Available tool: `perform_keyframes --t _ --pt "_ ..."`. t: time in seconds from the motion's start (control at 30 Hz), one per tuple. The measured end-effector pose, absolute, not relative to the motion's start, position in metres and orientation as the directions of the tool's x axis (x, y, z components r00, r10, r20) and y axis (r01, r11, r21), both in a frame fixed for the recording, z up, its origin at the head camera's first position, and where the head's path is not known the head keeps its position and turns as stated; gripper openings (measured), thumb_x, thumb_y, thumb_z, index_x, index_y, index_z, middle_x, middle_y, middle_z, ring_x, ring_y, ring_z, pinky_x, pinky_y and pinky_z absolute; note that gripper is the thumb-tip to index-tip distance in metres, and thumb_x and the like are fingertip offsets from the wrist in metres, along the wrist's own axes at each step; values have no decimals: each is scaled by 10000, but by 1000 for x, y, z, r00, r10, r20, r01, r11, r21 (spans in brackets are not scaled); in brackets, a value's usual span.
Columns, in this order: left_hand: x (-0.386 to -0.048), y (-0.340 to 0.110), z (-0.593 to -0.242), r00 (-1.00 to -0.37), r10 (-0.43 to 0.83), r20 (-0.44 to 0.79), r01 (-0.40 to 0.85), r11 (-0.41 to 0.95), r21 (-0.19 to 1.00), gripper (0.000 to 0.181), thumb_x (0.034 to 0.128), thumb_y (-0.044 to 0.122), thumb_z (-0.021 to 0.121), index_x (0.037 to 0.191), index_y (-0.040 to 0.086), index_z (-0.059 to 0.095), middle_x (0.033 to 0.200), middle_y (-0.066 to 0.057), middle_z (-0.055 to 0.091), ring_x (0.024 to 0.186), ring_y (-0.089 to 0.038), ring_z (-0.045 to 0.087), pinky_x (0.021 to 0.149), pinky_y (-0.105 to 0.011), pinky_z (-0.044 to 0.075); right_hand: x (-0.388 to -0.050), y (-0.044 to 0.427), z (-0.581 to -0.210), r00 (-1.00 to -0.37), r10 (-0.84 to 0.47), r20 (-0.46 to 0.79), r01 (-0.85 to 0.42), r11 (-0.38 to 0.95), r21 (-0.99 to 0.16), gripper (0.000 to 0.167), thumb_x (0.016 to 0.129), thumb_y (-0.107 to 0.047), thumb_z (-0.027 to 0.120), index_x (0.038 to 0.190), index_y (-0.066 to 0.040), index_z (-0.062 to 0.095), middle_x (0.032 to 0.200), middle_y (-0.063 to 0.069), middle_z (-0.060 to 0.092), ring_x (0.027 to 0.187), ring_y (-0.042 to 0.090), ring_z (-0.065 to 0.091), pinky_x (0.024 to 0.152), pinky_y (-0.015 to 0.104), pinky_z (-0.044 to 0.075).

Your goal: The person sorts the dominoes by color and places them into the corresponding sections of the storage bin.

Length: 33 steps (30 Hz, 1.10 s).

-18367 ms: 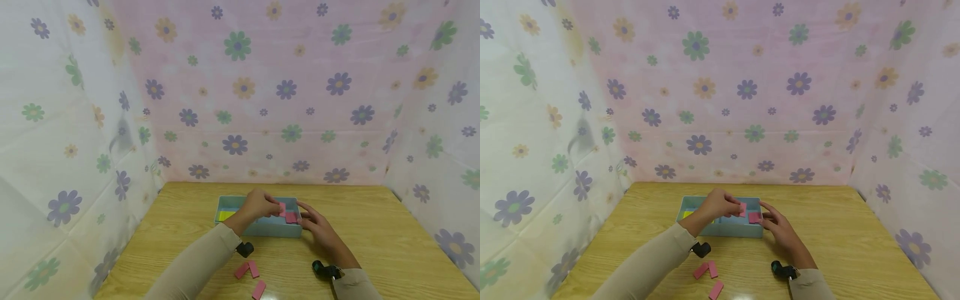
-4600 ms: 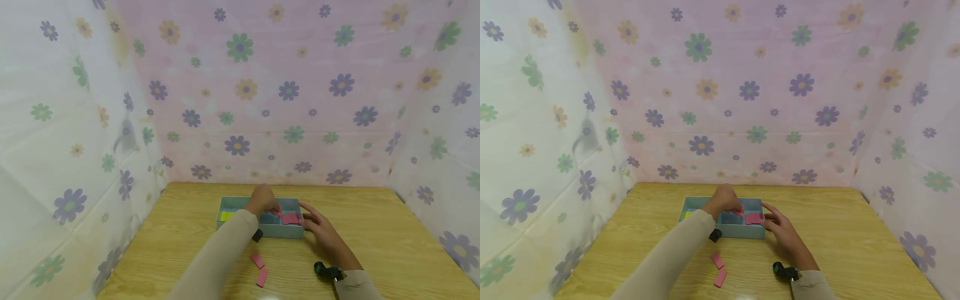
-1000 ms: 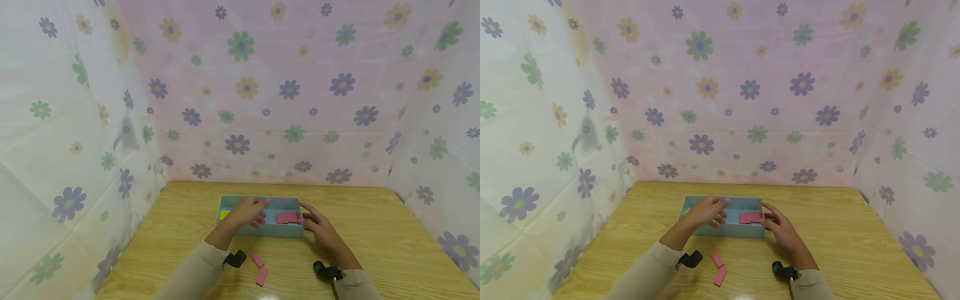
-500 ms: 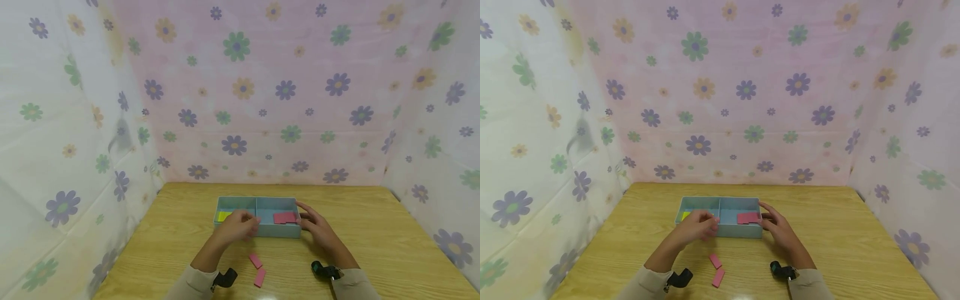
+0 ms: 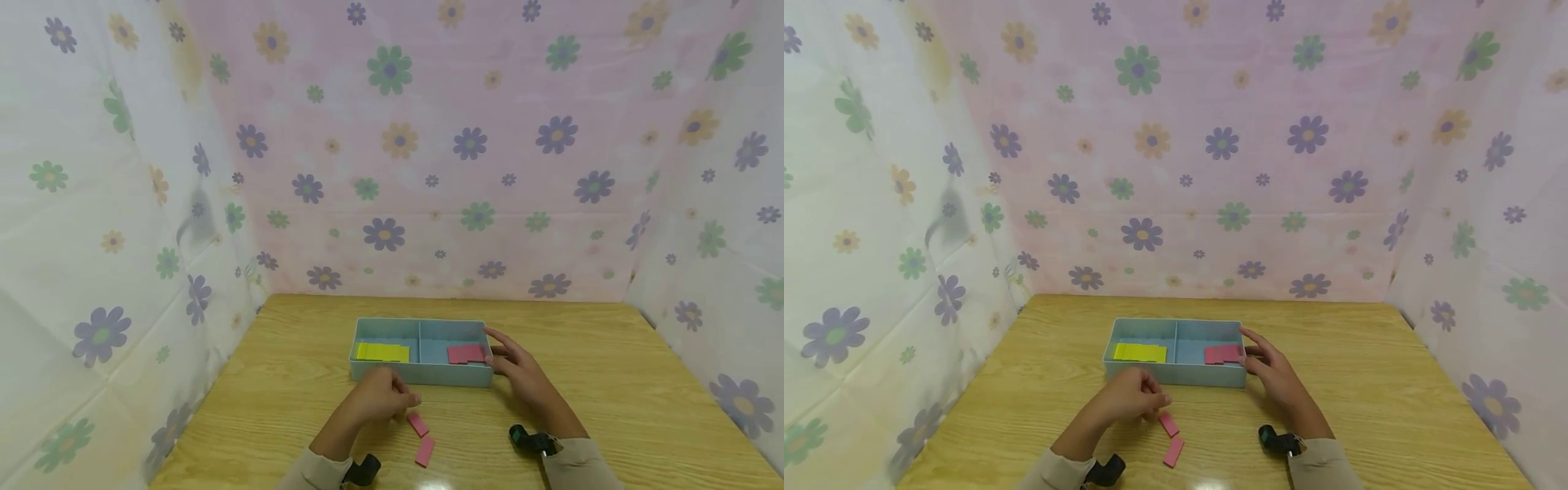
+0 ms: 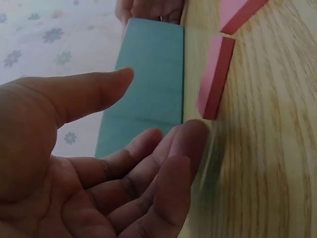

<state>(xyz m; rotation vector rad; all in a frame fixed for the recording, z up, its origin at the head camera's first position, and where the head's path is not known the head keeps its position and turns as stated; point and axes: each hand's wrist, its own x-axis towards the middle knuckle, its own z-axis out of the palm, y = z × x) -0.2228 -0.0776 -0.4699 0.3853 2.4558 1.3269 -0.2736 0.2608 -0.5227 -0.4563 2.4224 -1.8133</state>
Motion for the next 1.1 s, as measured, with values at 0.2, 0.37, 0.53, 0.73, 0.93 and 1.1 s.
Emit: perform_keyframes --t 0.2,0.37,0.53,0.73,0.93,1.1 --pt "-221 -73 -475 -896 395 -203 56 553 831 239 875 310 836 761 117 751 663 -55 742 597 -206 723 510 -286 495 -272 261 -519 -951 -291 108 -189 269 -945 581 1102 -247 520 1640 -251 302 1532 291 463 1348 467 529 973 299 531" --pt "-222 -69 -477 -899 384 -211 36 544 838 215 861 267 855 779 113 729 666 -56 745 613 -201 725 519 -294 532 -272 261 -516 -951 -290 107 -190 278 -942 585 1099 -266 526 1640 -256 302 1533 289 462 1344 465 533 966 277 532" --pt "-222 -68 -479 -904 368 -216 6 517 856 219 833 196 876 859 74 696 708 -60 743 643 -218 731 550 -347 587 -273 261 -519 -950 -295 102 -183 261 -948 595 1095 -260 535 1641 -250 300 1533 296 459 1347 480 527 949 246 533" --pt "-222 -65 -482 -922 334 -194 4 510 860 308 787 166 909 936 51 666 761 -39 689 600 -178 651 517 -313 542 -275 262 -522 -950 -295 106 -183 247 -952 599 1092 -261 541 1641 -238 302 1524 307 463 1345 491 524 937 226 536" --pt "-221 -62 -484 -934 303 -190 -3 524 852 358 750 162 936 947 60 655 770 -47 667 586 -160 614 519 -296 515 -274 261 -523 -944 -303 127 -201 228 -953 604 1091 -234 544 1643 -196 300 1511 330 465 1331 502 529 930 225 545" --pt "-222 -59 -486 -933 314 -175 14 518 856 369 717 148 959 930 62 671 794 -30 659 633 -151 621 543 -293 552 -272 261 -520 -943 -304 135 -211 236 -949 601 1094 -225 535 1644 -183 296 1513 340 456 1333 508 525 931 228 545"
